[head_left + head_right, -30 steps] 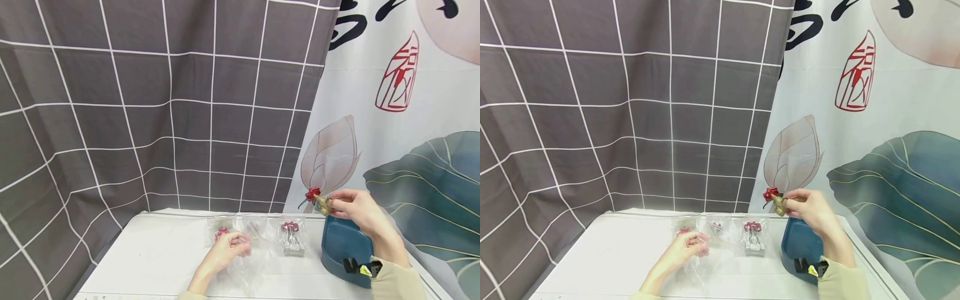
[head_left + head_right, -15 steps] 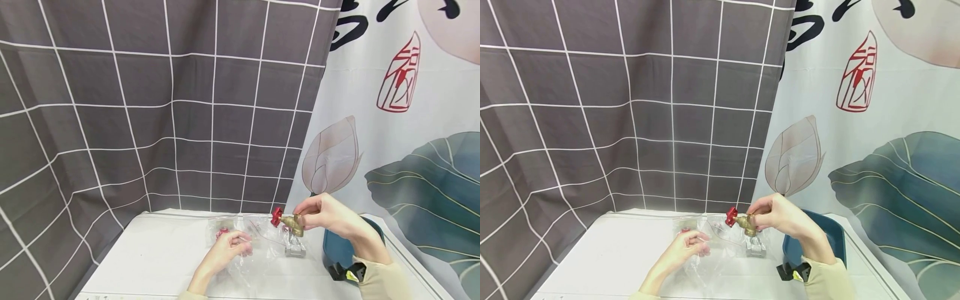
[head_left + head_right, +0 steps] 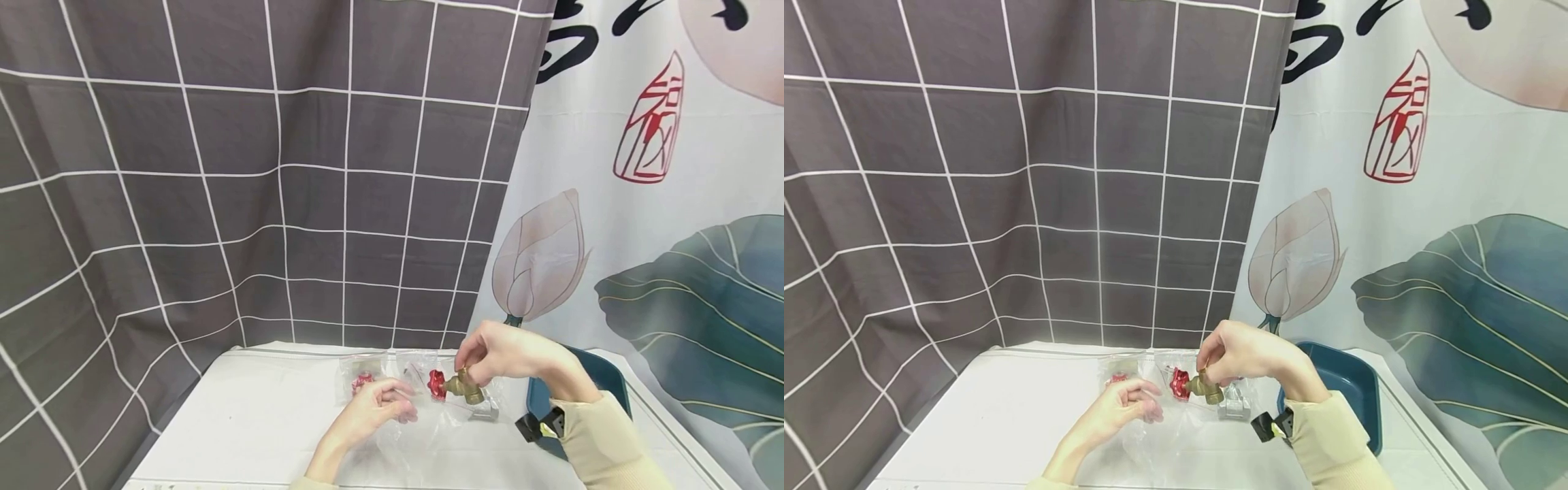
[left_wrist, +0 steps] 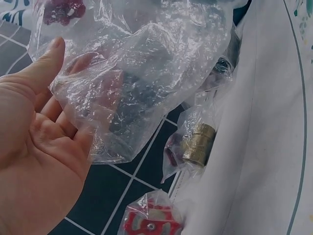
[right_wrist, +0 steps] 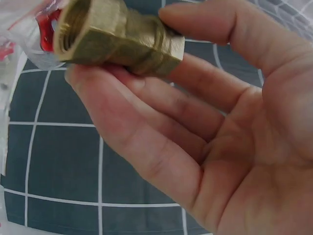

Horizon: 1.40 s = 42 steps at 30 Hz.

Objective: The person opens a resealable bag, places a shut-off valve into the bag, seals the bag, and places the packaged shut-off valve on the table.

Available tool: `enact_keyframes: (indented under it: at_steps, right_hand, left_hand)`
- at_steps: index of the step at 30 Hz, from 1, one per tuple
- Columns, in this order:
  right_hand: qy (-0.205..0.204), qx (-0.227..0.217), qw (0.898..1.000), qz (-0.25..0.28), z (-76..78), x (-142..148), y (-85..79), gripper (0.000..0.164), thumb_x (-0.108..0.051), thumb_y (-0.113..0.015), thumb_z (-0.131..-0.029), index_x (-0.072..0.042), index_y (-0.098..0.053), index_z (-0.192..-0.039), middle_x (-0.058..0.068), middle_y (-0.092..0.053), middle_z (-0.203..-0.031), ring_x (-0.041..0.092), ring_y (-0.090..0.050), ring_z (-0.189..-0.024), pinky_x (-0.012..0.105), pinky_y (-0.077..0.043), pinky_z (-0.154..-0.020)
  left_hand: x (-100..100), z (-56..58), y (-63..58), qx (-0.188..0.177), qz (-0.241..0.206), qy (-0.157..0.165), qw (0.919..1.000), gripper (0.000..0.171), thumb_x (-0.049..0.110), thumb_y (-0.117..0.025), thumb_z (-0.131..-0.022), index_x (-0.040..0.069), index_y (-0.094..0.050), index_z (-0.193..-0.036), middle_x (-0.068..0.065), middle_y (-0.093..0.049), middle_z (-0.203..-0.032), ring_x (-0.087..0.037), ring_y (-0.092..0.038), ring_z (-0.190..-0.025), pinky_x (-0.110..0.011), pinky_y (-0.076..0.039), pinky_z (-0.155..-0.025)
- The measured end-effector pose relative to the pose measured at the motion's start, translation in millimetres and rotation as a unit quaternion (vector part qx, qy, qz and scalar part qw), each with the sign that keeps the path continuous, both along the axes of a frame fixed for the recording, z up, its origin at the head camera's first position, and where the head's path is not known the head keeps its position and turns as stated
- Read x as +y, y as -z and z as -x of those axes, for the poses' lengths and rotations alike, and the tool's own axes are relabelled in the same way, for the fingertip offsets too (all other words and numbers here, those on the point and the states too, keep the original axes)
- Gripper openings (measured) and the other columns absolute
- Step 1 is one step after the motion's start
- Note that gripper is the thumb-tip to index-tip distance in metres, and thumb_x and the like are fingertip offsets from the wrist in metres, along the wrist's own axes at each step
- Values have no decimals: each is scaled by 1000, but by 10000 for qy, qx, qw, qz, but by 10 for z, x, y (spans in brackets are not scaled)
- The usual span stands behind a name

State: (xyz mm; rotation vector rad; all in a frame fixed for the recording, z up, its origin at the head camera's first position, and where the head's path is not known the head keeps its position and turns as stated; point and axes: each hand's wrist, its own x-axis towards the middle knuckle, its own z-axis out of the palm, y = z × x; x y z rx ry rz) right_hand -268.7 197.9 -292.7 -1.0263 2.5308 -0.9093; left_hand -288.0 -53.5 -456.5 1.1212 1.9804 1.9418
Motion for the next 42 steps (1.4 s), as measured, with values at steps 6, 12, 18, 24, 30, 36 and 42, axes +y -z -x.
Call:
enact_keyframes:
  at_steps: [6,12,18,24,30,36,42]
  right_hand:
    - [-300,-225,9985,-403,95,-124,42,22,1,-59,-67,-15,-68,-79,-5,-64,-63,8,-59,-57,30,-50,-54]
    - [-516,13,9955,-799,166,-274,104,19,-4,-63,-65,-17,-68,-77,-10,-63,-61,5,-57,-53,25,-47,-47]
    - [-637,-57,9939,-903,207,-405,184,21,-2,-61,-63,-18,-68,-74,-8,-62,-57,4,-55,-53,24,-47,-49]
    - [-634,20,9956,-690,258,-509,249,18,-2,-62,-67,-16,-66,-77,-8,-62,-59,8,-58,-55,23,-48,-53]
    - [-398,399,9982,-180,326,-584,338,8,-11,-66,-74,-16,-63,-80,-9,-62,-63,7,-58,-57,22,-47,-55]
    - [632,1720,9800,771,279,-535,456,11,-28,-62,-82,-20,-64,-90,-14,-62,-79,3,-58,-70,22,-48,-64]
    - [1877,1136,9602,1728,139,-321,656,34,-39,-57,-83,-13,-57,-106,-5,-61,-92,14,-58,-83,30,-48,-68]
  left_hand:
    - [25,-71,-67,-249,-11,211,9995,33,9,-55,-86,0,-48,-117,-22,-61,-94,-31,-62,-80,-34,-49,-74]
    - [46,-65,-23,-439,33,416,9982,44,10,-58,-84,5,-44,-125,-13,-62,-98,-26,-63,-79,-36,-49,-73]
    - [62,-75,-16,-690,-27,656,9954,51,9,-62,-81,0,-40,-126,-13,-59,-100,-25,-61,-82,-38,-49,-73]
    - [64,-51,21,-546,-180,585,9966,42,9,-61,-82,3,-44,-120,-19,-57,-105,-27,-57,-95,-36,-47,-79]
    - [79,-23,31,-701,-459,-127,9964,35,10,-62,-82,1,-49,-113,-15,-57,-107,-30,-57,-95,-35,-48,-78]
    - [79,-3,36,-962,-691,-597,9912,36,9,-62,-81,-4,-50,-112,-22,-56,-103,-27,-59,-89,-35,-48,-77]
    - [51,16,20,-1143,-779,-993,9854,41,11,-64,-79,-9,-49,-111,-15,-60,-96,-23,-61,-85,-34,-48,-76]
